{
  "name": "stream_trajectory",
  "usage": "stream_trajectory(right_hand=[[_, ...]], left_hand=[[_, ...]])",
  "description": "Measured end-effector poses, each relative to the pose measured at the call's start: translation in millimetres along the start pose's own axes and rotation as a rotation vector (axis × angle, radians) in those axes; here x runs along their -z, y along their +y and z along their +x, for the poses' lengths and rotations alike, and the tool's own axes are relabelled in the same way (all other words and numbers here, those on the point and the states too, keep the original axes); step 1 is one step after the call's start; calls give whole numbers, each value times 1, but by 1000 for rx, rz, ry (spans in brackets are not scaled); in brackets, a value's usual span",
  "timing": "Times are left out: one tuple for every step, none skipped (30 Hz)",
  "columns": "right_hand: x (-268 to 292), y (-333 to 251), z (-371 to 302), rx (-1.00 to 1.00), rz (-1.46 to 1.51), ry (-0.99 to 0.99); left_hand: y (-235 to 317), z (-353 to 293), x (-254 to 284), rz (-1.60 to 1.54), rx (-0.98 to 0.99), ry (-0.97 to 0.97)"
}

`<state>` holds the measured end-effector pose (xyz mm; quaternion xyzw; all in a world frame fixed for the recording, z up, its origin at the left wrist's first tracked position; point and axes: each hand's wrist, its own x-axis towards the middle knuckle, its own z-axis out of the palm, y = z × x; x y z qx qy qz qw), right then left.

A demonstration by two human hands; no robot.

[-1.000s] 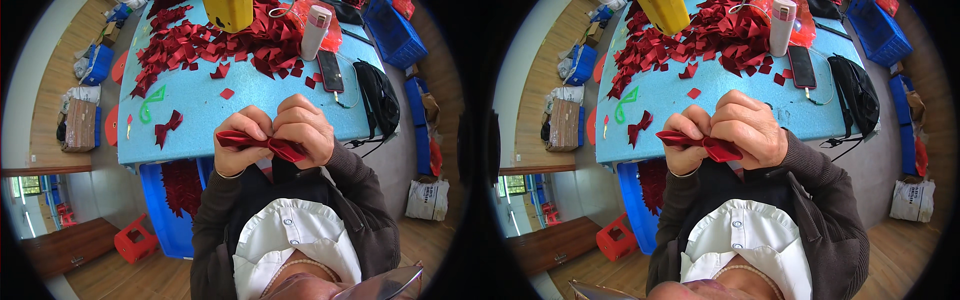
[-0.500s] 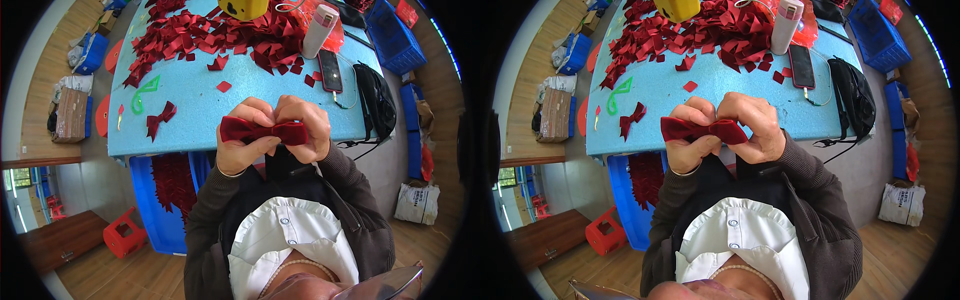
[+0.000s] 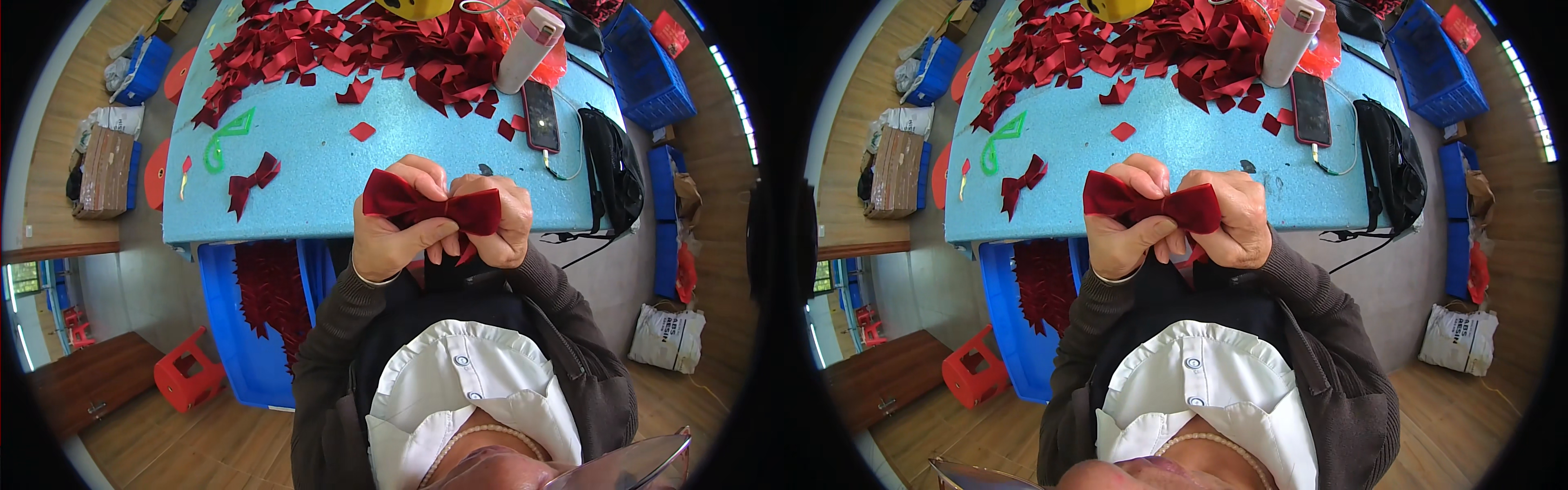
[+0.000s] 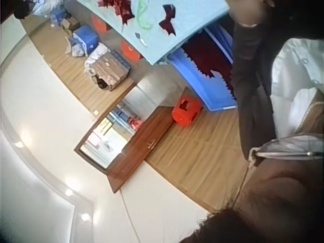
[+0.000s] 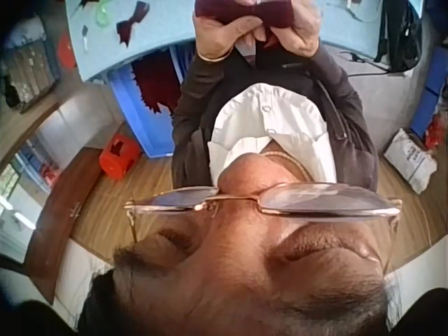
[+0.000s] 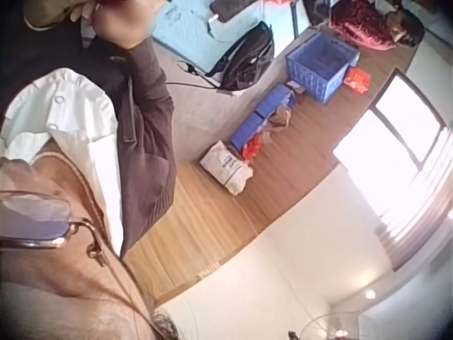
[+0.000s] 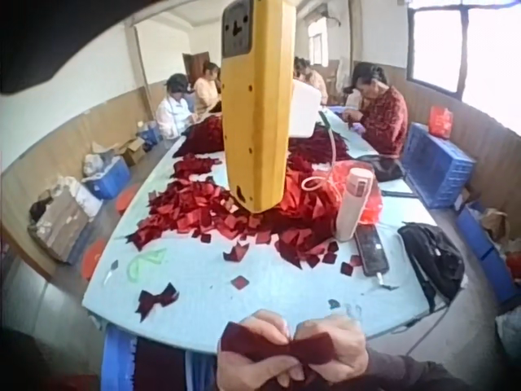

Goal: Assembling decorative red bows from fabric strips at a work table.

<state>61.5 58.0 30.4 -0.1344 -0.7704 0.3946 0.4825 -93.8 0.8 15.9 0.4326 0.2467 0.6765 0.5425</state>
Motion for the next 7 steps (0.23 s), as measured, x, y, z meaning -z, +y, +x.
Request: stream_trajectory(right_hand=[[-1,1,0,-1,12,2],[-1,1,-1,-2,24,4],[-2,1,-1,-2,23,4],[-3,1,-2,7,29,9],[-3,1,-3,18,35,17],[-4,1,-4,28,42,24],[-5,4,-8,31,26,35]], left_hand=[[-1,0,1,17,-6,3],[-2,-1,2,34,-12,7],[-4,-1,3,34,-12,7],[-6,-1,4,63,-59,-10],[-8,0,4,94,-106,-28],[-9,0,5,125,-153,-45],[-5,-4,5,60,-68,-43]])
